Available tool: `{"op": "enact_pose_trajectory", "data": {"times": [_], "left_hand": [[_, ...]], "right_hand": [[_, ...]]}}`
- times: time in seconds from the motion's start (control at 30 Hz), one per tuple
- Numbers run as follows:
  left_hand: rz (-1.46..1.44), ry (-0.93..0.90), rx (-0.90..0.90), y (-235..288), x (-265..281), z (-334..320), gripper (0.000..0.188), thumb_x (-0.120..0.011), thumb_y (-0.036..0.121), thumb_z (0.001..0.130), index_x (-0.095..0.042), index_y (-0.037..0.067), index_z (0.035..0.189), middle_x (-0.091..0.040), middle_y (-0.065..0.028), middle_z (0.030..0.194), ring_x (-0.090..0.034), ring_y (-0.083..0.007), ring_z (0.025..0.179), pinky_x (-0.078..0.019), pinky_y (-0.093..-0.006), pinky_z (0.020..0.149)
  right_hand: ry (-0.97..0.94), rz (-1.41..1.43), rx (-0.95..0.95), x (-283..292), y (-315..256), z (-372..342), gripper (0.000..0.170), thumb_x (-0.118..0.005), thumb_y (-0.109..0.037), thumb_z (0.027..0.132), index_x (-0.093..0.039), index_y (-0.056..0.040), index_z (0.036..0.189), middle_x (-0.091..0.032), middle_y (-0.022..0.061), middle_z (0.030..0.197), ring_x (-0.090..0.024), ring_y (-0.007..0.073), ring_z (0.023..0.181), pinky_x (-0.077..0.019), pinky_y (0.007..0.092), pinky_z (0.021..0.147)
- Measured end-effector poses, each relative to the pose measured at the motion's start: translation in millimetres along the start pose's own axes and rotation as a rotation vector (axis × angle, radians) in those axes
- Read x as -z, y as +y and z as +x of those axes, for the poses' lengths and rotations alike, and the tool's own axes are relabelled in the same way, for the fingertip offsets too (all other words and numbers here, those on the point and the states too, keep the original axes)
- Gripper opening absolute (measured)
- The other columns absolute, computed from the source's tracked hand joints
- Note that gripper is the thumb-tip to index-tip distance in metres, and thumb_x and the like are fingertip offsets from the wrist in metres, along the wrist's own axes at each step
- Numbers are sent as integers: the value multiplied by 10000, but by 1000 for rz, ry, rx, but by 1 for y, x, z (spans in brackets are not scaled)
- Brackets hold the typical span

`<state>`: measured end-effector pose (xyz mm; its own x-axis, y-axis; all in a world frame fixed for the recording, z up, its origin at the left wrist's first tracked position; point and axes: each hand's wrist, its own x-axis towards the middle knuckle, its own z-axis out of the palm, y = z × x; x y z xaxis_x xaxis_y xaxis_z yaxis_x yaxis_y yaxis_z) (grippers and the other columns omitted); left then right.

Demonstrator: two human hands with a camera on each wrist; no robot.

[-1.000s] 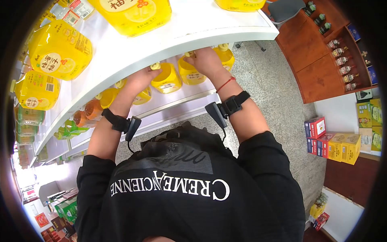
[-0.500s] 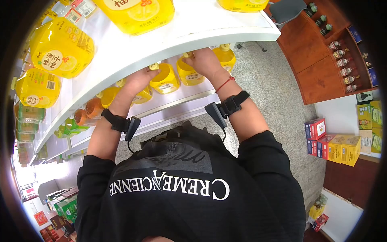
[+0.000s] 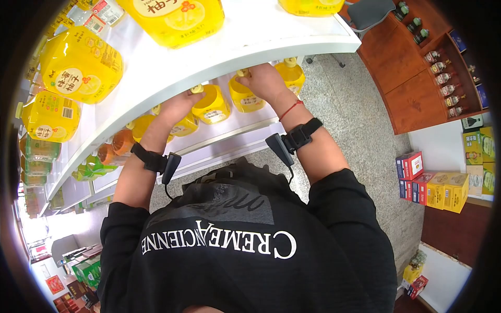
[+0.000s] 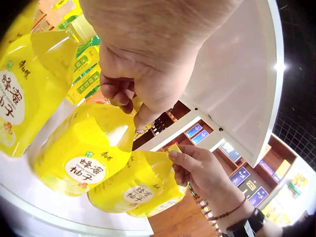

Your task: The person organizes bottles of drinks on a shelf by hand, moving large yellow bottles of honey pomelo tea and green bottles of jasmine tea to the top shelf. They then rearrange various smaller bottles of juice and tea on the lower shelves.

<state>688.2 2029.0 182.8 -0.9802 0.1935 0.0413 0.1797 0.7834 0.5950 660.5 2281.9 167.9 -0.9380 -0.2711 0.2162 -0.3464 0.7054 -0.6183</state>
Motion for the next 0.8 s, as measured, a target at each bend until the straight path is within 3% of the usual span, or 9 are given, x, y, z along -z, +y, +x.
{"op": "enact_pose_trajectory", "data": {"times": [0.43, 0.7, 0.8], "left_hand": [[118, 8, 3, 5, 1, -2, 454, -695, 284, 843, -606, 13, 1196, -687, -155, 1056, -664, -261, 963, -496, -342, 877], [109, 5, 3, 7, 4, -3, 458, -695, 294, 849, -603, 20, 1205, -684, -151, 1071, -665, -259, 955, -497, -341, 878], [106, 3, 6, 1, 1, -2, 455, -696, 292, 850, -603, 24, 1206, -684, -148, 1071, -665, -258, 950, -498, -338, 877]], "right_hand": [[21, 14, 22, -13, 8, 7, 465, -714, -317, 792, -621, -19, 1138, -652, 233, 1066, -626, 385, 978, -510, 434, 862], [45, 4, 89, -12, 7, 8, 434, -713, -314, 793, -642, -17, 1101, -668, 222, 1013, -636, 380, 952, -512, 432, 858], [-14, -11, 70, -9, 7, 9, 440, -714, -311, 792, -637, -21, 1114, -665, 220, 1031, -636, 376, 959, -513, 427, 857]]}}
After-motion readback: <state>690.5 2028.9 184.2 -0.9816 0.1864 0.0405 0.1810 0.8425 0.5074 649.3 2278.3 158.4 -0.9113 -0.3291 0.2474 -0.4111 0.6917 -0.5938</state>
